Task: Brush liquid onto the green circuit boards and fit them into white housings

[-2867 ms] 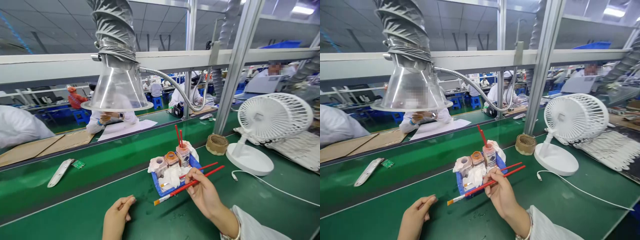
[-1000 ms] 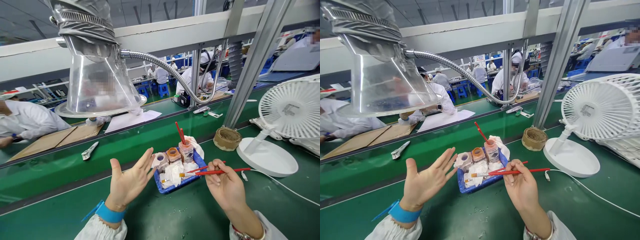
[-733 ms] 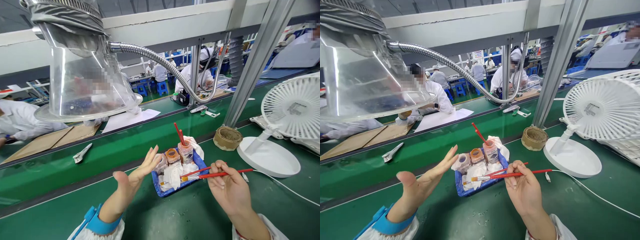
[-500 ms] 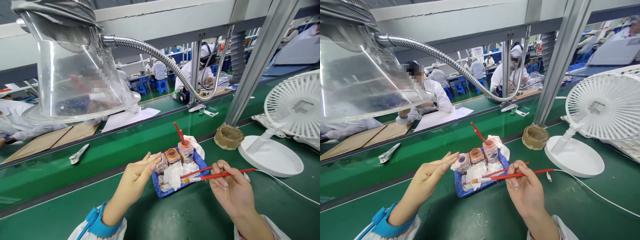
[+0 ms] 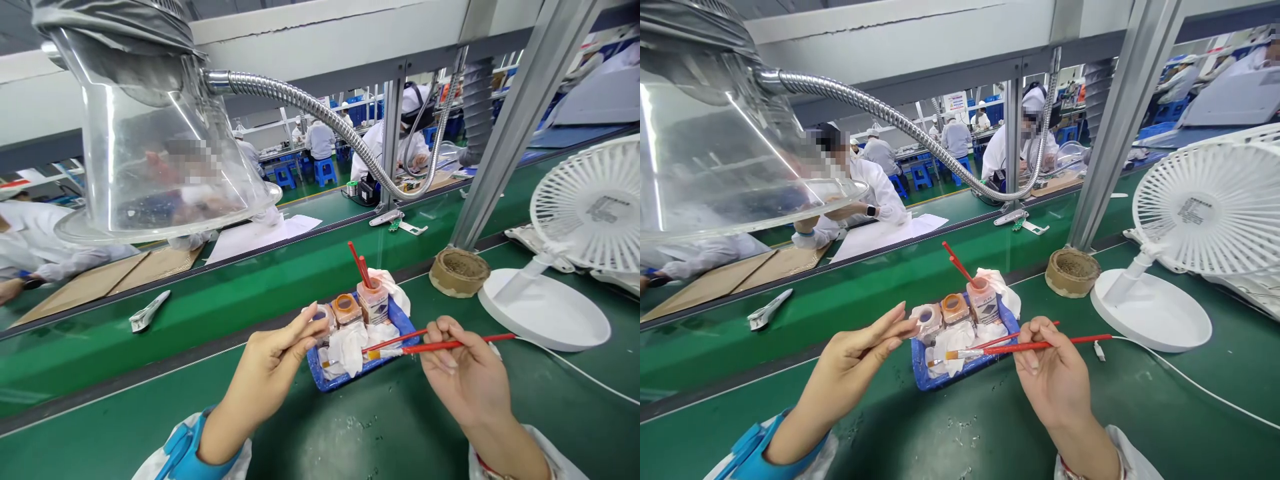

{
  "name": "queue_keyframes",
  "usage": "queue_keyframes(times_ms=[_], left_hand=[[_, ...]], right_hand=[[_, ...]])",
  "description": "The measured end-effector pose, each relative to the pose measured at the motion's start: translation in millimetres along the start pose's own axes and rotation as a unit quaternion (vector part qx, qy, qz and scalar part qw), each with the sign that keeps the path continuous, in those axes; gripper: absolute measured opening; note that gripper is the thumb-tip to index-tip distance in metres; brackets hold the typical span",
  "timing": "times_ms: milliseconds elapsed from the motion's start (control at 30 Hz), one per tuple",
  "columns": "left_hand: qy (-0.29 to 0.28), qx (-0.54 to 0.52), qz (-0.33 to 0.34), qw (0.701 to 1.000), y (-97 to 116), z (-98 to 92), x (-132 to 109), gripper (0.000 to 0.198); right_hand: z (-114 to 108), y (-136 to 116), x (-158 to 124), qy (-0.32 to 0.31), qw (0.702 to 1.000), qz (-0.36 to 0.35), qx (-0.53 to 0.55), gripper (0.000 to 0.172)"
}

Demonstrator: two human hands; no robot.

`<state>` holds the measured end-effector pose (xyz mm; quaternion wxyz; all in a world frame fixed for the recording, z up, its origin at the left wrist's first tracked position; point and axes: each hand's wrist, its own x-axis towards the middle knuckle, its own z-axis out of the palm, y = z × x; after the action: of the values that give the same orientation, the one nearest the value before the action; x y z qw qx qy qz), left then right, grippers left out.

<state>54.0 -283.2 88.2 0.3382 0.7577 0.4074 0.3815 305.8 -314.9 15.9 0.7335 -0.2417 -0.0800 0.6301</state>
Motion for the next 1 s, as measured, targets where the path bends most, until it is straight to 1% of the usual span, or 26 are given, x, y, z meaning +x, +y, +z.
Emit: queue_keyframes(times_ms=[167,267,333,400,467,500,533,567,600,667,767,833,900,1000], left_hand=[[0.007,0.033,0.029,0.999,-0.5,-1.4,-0.2,0.042],[0.015,0.043,0.025,0.999,-1.3,-2.9,1.9,0.040],[0.026,0.050,0.011,0.998,-3.2,-5.8,7.9,0.042],[0.050,0.079,0.011,0.996,-8.4,-10.9,22.1,0.044],[0.065,0.146,0.008,0.987,-18.9,-16.8,47.5,0.038],[0.063,0.193,0.001,0.979,-26.5,-19.3,64.2,0.040],[0.051,0.243,-0.024,0.968,-35.6,-21.1,83.1,0.045],[0.041,0.309,-0.047,0.949,-45.8,-21.8,103.3,0.046],[0.036,0.334,-0.052,0.940,-56.9,-21.4,124.2,0.044],[0.001,0.358,-0.053,0.932,-79.5,-17.0,165.0,0.039],[-0.059,0.378,-0.058,0.922,-107.5,-2.4,220.1,0.031],[-0.090,0.384,-0.058,0.917,-120.0,11.3,254.0,0.028],[-0.109,0.383,-0.053,0.916,-129.0,27.2,287.4,0.030],[-0.124,0.365,-0.037,0.922,-142.1,52.5,333.3,0.029]], right_hand=[[1.3,-0.2,-0.8,0.000,1.000,0.001,0.000,0.006],[1.3,-1.3,-2.5,0.000,1.000,0.000,0.003,0.006],[1.2,-2.0,-3.6,-0.001,1.000,0.000,0.007,0.007],[1.4,-2.5,-4.3,-0.004,1.000,0.004,0.008,0.007],[2.0,-3.2,-4.9,-0.010,1.000,0.006,0.007,0.008],[2.4,-3.7,-5.2,-0.014,1.000,0.004,0.007,0.009],[2.8,-4.4,-5.6,-0.017,1.000,0.000,0.007,0.009],[3.1,-5.4,-5.8,-0.020,1.000,-0.004,0.007,0.010],[3.3,-6.7,-6.0,-0.024,1.000,-0.009,0.008,0.010],[3.4,-9.8,-5.8,-0.028,0.999,-0.019,0.008,0.011],[2.2,-14.9,-3.4,-0.022,0.999,-0.042,0.008,0.012],[0.0,-17.7,-0.8,-0.015,0.998,-0.056,0.006,0.013],[-4.2,-19.7,1.7,-0.014,0.998,-0.062,0.004,0.014],[-14.2,-21.3,4.7,-0.030,0.997,-0.068,0.006,0.013]])
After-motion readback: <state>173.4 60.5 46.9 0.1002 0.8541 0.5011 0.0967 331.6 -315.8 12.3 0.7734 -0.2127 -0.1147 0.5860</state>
